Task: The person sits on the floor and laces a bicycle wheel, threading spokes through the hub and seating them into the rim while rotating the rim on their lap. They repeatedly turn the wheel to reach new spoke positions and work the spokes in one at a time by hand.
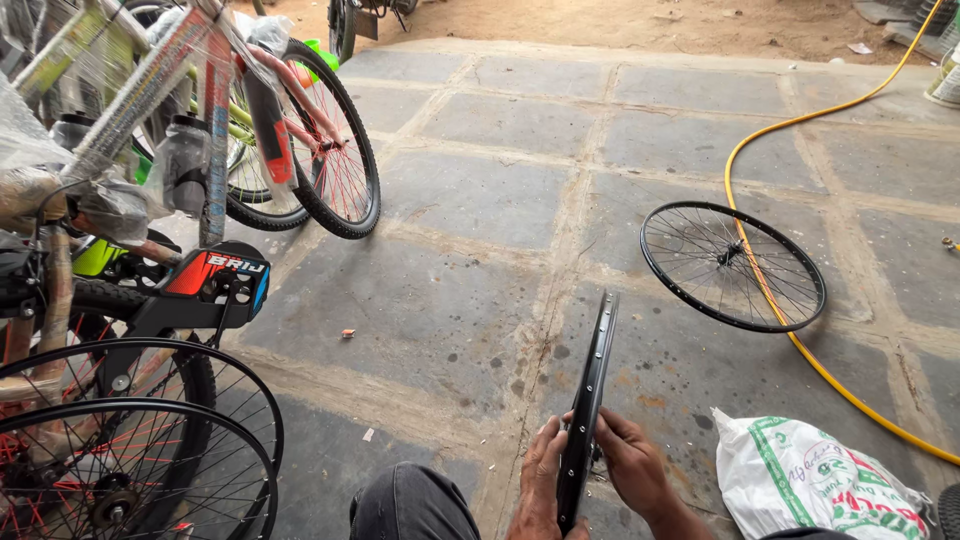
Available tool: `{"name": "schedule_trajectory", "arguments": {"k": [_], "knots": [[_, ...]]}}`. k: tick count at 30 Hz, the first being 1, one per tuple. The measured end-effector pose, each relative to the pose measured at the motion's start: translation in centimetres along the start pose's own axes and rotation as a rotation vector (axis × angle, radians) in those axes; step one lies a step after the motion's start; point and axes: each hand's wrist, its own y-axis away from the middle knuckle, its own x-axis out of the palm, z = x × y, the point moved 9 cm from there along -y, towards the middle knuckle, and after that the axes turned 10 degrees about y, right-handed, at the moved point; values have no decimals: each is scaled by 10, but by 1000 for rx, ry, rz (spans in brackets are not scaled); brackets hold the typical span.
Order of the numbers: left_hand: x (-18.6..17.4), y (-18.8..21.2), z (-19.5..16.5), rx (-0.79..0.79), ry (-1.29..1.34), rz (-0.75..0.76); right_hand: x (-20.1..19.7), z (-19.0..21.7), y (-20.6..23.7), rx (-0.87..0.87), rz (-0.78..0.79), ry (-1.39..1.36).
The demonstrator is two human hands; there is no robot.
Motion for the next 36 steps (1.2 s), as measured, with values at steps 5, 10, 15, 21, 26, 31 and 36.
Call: {"name": "schedule_trajectory", "arguments": {"k": [5, 10, 15, 21, 26, 31, 36], "knots": [[1, -1, 13, 8, 16, 53, 16, 1, -3, 65, 205, -334], [1, -4, 26, 72, -17, 36, 12, 13, 7, -127, 140, -72], [5, -7, 22, 124, -20, 22, 15, 13, 3, 54, 254, -348], [5, -4, 12, 87, 35, 17, 9, 39, 1, -28, 218, 48], [11, -4, 0, 10, 80, 37, 1, 78, 26, -449, -498, 974], [5, -2, -16, -68, 62, 48, -8, 52, 27, -439, -375, 751], [2, 0, -35, -7, 42, 76, -21, 7, 17, -105, -102, 133]]}}
